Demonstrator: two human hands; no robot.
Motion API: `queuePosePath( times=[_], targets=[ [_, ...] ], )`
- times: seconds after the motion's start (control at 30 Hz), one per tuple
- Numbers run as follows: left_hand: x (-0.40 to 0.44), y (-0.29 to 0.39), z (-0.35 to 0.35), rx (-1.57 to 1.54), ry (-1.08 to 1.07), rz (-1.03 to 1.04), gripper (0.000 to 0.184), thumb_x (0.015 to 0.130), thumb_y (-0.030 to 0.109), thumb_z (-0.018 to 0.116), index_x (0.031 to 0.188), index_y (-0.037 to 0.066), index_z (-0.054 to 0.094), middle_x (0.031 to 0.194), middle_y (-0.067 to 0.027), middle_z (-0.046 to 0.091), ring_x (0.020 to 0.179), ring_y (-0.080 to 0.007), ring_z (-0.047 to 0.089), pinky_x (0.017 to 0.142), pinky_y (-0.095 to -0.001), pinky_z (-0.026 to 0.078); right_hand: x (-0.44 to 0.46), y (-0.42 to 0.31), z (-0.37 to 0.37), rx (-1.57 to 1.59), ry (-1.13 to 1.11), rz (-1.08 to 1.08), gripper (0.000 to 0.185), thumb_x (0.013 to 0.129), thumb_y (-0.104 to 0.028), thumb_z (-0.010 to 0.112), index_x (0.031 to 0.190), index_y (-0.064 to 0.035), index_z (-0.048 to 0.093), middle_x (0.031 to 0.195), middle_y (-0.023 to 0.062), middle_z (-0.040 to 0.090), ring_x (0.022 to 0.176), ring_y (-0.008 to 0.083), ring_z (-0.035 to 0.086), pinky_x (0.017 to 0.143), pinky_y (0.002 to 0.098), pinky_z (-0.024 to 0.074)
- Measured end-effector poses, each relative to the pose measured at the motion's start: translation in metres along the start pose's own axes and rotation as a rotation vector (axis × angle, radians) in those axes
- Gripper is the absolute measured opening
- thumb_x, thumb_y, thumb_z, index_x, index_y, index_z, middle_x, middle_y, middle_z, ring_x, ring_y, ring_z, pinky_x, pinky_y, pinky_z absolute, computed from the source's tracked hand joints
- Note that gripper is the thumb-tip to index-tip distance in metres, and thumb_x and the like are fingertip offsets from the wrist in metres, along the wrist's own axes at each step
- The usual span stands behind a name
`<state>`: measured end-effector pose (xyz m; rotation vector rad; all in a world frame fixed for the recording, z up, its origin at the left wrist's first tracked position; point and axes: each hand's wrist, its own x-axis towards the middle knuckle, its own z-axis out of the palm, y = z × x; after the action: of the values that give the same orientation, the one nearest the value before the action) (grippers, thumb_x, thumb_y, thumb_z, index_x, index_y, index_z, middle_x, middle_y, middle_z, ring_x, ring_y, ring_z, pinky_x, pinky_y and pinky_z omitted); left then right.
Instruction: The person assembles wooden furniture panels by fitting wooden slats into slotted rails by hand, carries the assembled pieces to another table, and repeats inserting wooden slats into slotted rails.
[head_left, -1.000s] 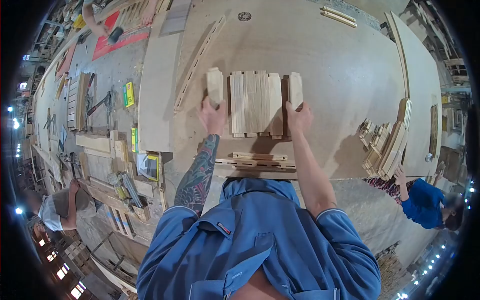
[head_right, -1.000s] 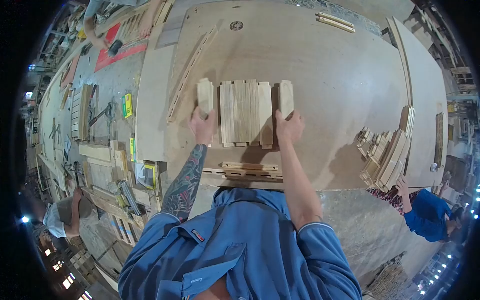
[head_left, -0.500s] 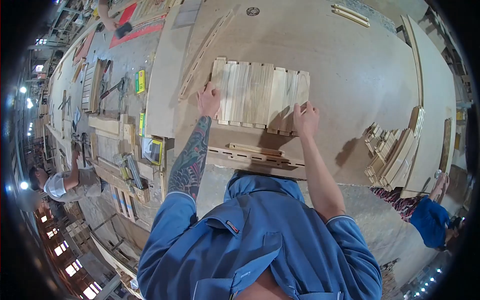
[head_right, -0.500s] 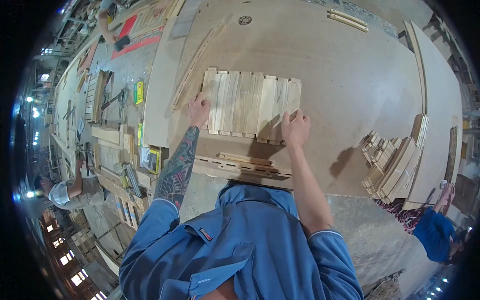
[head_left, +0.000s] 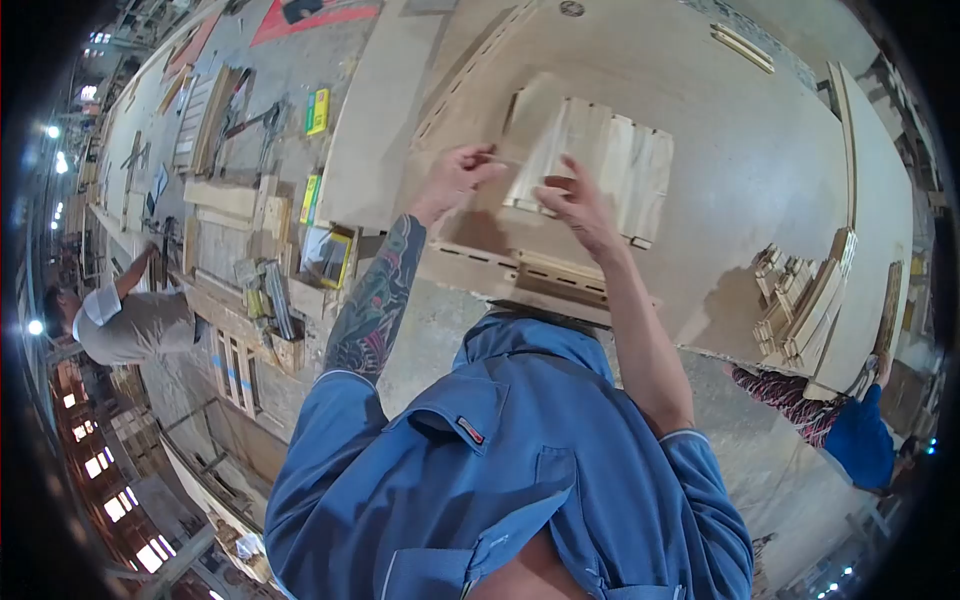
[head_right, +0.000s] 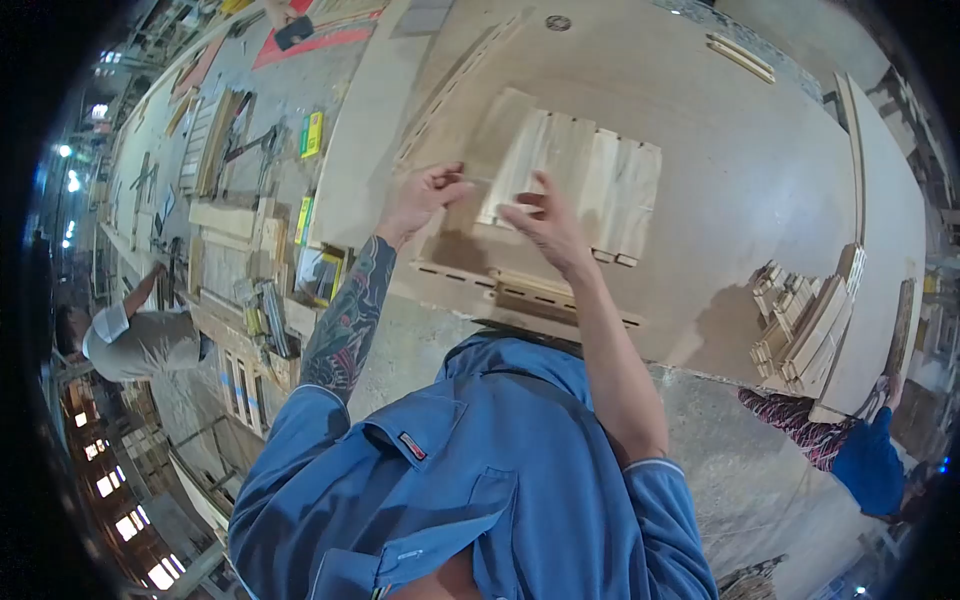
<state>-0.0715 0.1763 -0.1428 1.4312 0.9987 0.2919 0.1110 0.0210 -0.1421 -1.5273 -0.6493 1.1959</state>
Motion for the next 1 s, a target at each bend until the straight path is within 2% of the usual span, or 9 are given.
queuePosePath(
  times=[0.17,0.23,0.27,0.37,0.53,0.6,0.73,0.9,1.0],
  targets=[
    [-0.052,0.012,-0.058,0.069,-0.157,0.176,0.036,0.095,0.021,0.071,0.122,-0.002,0.067,0.103,-0.0022,0.073,0.092,-0.0082,0.065,0.082,-0.0242,0.052,0.002,0.002,0.074,-0.071,-0.357,0.033,0.038,0.092,-0.026,0.075,0.12,-0.0001,0.066,0.103,0.0084,0.072,0.085,0.0127,0.063,0.075,0.0285,0.0521],
    [-0.065,0.012,-0.087,0.035,0.193,0.261,0.027,0.096,0.022,0.069,0.109,-0.001,0.074,0.102,-0.0037,0.074,0.093,-0.0091,0.065,0.083,-0.026,0.052,-0.009,0.016,0.086,-0.122,-0.304,-0.053,0.028,0.095,-0.022,0.072,0.111,0.0013,0.07,0.093,0.0037,0.073,0.078,0.0114,0.062,0.072,0.0283,0.0519],
    [-0.067,0.017,-0.095,0.023,0.194,0.26,0.027,0.096,0.022,0.069,0.109,-0.001,0.074,0.102,-0.0037,0.074,0.093,-0.0091,0.065,0.083,-0.026,0.052,-0.013,0.023,0.094,-0.179,-0.295,-0.175,0.026,0.093,-0.018,0.073,0.11,0.0008,0.07,0.094,0.0039,0.073,0.079,0.0109,0.062,0.071,0.0296,0.0522],
    [-0.078,0.04,-0.112,0.042,0.216,0.423,0.029,0.096,0.025,0.069,0.112,0.001,0.073,0.101,-0.0033,0.074,0.091,-0.009,0.066,0.081,-0.0262,0.052,-0.027,0.009,0.108,-0.296,-0.31,-0.215,0.023,0.092,-0.015,0.072,0.11,0.0001,0.071,0.092,0.0056,0.074,0.08,0.0119,0.065,0.071,0.0306,0.0528],
    [-0.098,0.105,-0.072,0.19,0.039,0.69,0.028,0.098,0.028,0.064,0.115,0.007,0.073,0.103,-0.0085,0.072,0.097,-0.0173,0.068,0.083,-0.0298,0.052,-0.036,0.019,0.12,-0.599,-0.335,-0.195,0.032,0.093,-0.018,0.072,0.119,-0.0013,0.066,0.109,0.0092,0.072,0.098,0.0161,0.067,0.083,0.0328,0.0544],
    [-0.103,0.111,-0.05,0.507,0.093,0.925,0.031,0.097,0.036,0.062,0.107,0.009,0.074,0.099,-0.0135,0.071,0.091,-0.0256,0.069,0.077,-0.0329,0.053,-0.047,0.011,0.129,-0.659,-0.205,-0.475,0.026,0.087,-0.022,0.073,0.106,-0.004,0.071,0.084,0.0131,0.071,0.078,0.0325,0.067,0.072,0.041,0.0522],
    [-0.121,0.094,-0.022,0.738,-0.023,0.785,0.033,0.097,0.039,0.059,0.1,0.01,0.075,0.092,-0.0151,0.069,0.084,-0.0307,0.067,0.068,-0.0387,0.053,-0.043,0.05,0.155,-0.149,0.14,-0.574,0.021,0.086,-0.021,0.072,0.102,-0.0065,0.07,0.084,0.0137,0.066,0.086,0.0318,0.066,0.073,0.0421,0.0508],
    [-0.124,0.096,-0.03,0.688,-0.061,0.493,0.026,0.096,0.033,0.06,0.097,0.012,0.075,0.072,-0.0108,0.069,0.063,-0.0314,0.067,0.057,-0.0446,0.051,-0.048,0.041,0.133,-0.361,-0.141,-0.318,0.018,0.085,-0.018,0.072,0.099,-0.0071,0.068,0.085,0.012,0.065,0.089,0.0302,0.066,0.077,0.0422,0.0513],
    [-0.132,0.093,-0.031,0.653,0.032,0.544,0.027,0.094,0.034,0.062,0.083,0.012,0.074,0.058,-0.0107,0.063,0.051,-0.0306,0.064,0.048,-0.0435,0.048,-0.056,0.037,0.129,-0.418,-0.267,-0.194,0.017,0.084,-0.017,0.072,0.097,-0.0073,0.068,0.086,0.0113,0.065,0.091,0.0296,0.065,0.079,0.0423,0.0514]
  ],
)
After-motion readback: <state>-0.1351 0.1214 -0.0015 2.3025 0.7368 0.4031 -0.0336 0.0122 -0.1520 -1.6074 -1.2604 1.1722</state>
